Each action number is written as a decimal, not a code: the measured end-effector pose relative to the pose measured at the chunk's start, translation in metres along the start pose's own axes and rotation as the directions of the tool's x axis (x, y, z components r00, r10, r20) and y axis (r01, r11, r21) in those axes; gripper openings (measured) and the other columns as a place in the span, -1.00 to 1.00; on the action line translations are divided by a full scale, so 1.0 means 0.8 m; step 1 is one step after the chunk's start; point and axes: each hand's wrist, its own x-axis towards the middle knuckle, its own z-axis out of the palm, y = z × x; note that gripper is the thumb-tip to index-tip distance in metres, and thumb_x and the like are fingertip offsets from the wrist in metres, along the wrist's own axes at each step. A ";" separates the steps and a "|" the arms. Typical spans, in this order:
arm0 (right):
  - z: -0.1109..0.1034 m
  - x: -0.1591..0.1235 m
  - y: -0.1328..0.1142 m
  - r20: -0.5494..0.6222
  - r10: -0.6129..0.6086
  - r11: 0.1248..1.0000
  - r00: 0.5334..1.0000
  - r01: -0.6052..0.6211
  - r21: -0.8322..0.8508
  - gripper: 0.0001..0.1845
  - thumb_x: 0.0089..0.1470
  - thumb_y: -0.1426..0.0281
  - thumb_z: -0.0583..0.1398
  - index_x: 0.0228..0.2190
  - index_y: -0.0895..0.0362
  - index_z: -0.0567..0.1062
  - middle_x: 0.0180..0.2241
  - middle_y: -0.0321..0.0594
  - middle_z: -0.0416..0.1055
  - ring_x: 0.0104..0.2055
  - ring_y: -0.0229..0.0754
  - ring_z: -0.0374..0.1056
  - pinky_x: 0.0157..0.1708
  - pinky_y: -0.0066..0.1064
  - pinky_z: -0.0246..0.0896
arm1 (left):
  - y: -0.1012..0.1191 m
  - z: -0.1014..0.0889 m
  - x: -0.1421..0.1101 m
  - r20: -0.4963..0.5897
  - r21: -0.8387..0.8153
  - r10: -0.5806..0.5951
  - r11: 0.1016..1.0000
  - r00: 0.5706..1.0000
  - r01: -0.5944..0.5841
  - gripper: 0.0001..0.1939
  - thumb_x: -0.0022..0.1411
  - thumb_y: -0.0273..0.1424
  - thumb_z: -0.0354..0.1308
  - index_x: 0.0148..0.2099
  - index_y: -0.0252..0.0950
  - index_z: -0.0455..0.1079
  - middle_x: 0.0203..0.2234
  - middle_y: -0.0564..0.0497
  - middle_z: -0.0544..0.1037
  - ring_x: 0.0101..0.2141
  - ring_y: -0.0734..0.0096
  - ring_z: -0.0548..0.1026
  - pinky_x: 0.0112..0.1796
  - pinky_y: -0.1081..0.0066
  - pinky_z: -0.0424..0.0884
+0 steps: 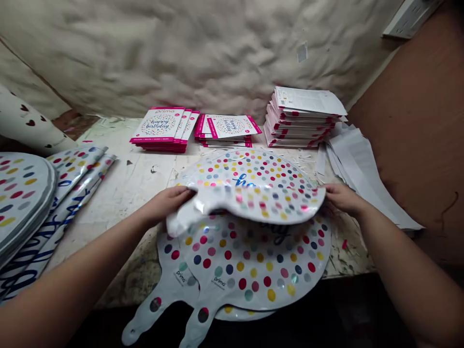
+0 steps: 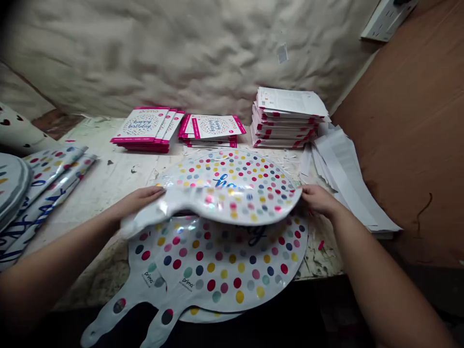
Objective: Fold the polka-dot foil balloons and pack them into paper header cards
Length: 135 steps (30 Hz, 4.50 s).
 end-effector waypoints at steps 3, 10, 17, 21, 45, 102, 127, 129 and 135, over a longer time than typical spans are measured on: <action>0.014 0.033 -0.021 -0.091 0.099 0.995 0.991 -0.100 -0.009 -0.67 -0.12 0.10 0.20 -0.61 0.12 0.42 -0.68 -0.30 0.36 -0.65 -0.27 0.24 -0.64 -0.44 0.15 | 0.011 -0.002 0.022 -0.048 0.041 -0.003 0.999 0.999 0.005 -0.52 0.27 -0.26 -0.10 0.22 -0.21 0.17 0.06 -0.11 0.38 0.09 0.05 0.27 0.08 0.00 0.19; 0.018 0.062 -0.018 -0.261 0.126 0.958 0.957 -0.186 -0.217 -0.68 -0.10 0.13 0.21 -0.61 0.12 0.37 -0.65 -0.28 0.34 -0.55 -0.18 0.30 -0.56 -0.41 0.14 | 0.073 0.045 0.043 0.063 0.190 -0.016 0.982 0.998 0.003 -0.48 0.31 -0.27 -0.15 0.24 -0.40 0.12 0.19 -0.24 0.18 0.19 -0.04 0.09 0.12 -0.04 0.08; 0.120 0.016 -0.097 -0.192 -0.519 0.680 0.833 0.267 -0.683 -0.55 0.14 0.24 0.01 -0.02 0.26 0.34 0.00 0.09 0.32 0.07 0.04 0.21 0.02 -0.10 0.08 | 0.079 0.082 0.025 0.260 0.210 -0.064 0.978 0.963 0.008 -0.34 0.25 0.00 -0.15 0.32 -0.12 -0.09 0.28 -0.20 -0.08 0.23 -0.27 -0.16 0.02 -0.33 -0.08; 0.202 -0.025 -0.105 0.207 -0.530 0.549 0.822 0.519 -0.655 -0.37 0.03 -0.05 0.04 0.12 -0.17 0.19 0.21 -0.53 0.07 0.23 -0.21 0.02 0.21 -0.32 -0.09 | 0.076 0.082 0.026 0.254 0.218 -0.070 0.976 0.965 0.013 -0.34 0.24 0.00 -0.13 0.31 -0.08 -0.09 0.28 -0.23 -0.09 0.23 -0.30 -0.17 0.00 -0.35 -0.09; 0.223 -0.009 -0.249 0.368 -0.913 -0.191 0.176 0.613 -0.767 -0.62 0.21 0.53 -0.12 -0.21 0.15 0.47 0.11 -0.15 0.25 0.27 -0.05 -0.08 0.21 0.09 -0.34 | 0.141 0.092 0.049 0.232 0.087 0.033 0.995 0.972 -0.055 -0.31 0.16 0.03 -0.05 0.17 -0.36 0.25 0.12 -0.26 0.30 0.10 -0.13 0.23 0.05 0.03 0.13; 0.083 -0.019 -0.245 -0.442 -0.817 0.520 0.371 0.142 -0.842 -0.62 0.14 0.28 0.05 -0.53 0.25 0.50 -0.54 -0.04 0.45 -0.48 -0.17 0.30 -0.49 -0.38 0.04 | 0.026 0.056 -0.032 0.140 0.110 0.023 0.993 0.990 -0.039 -0.44 0.28 -0.13 -0.08 0.24 -0.29 0.13 0.23 -0.21 0.11 0.22 -0.03 0.02 0.13 0.01 0.07; 0.190 -0.144 -0.007 0.182 -0.862 0.385 0.472 0.845 -0.371 -0.64 0.15 0.52 0.06 -0.04 0.08 0.44 -0.05 -0.14 0.44 0.04 -0.13 0.32 0.04 -0.18 0.28 | 0.010 0.026 0.121 0.136 -0.544 0.194 0.834 0.971 -0.090 -0.53 0.01 -0.29 0.19 0.01 -0.28 0.33 -0.05 -0.10 0.44 -0.07 0.24 0.41 -0.09 0.29 0.37; 0.191 -0.144 -0.007 0.174 -0.873 0.370 0.457 0.850 -0.376 -0.67 0.15 0.52 0.07 -0.07 0.13 0.47 -0.07 -0.12 0.45 0.03 -0.12 0.33 0.03 -0.18 0.29 | 0.012 0.028 0.136 0.149 -0.581 0.210 0.809 0.966 -0.086 -0.75 -0.02 -0.28 0.21 -0.28 -0.31 0.43 -0.32 -0.03 0.53 -0.29 0.33 0.48 -0.21 0.36 0.41; 0.191 -0.140 -0.005 0.166 -0.868 0.388 0.468 0.847 -0.363 -0.65 0.14 0.56 0.07 -0.05 0.14 0.45 -0.07 -0.13 0.46 0.03 -0.14 0.34 0.06 -0.19 0.27 | -0.017 0.050 0.139 -0.037 -0.382 -0.108 0.920 0.993 0.086 -0.84 -0.07 -0.29 0.20 -0.46 -0.28 0.38 -0.53 0.08 0.48 -0.46 0.42 0.43 -0.41 0.45 0.36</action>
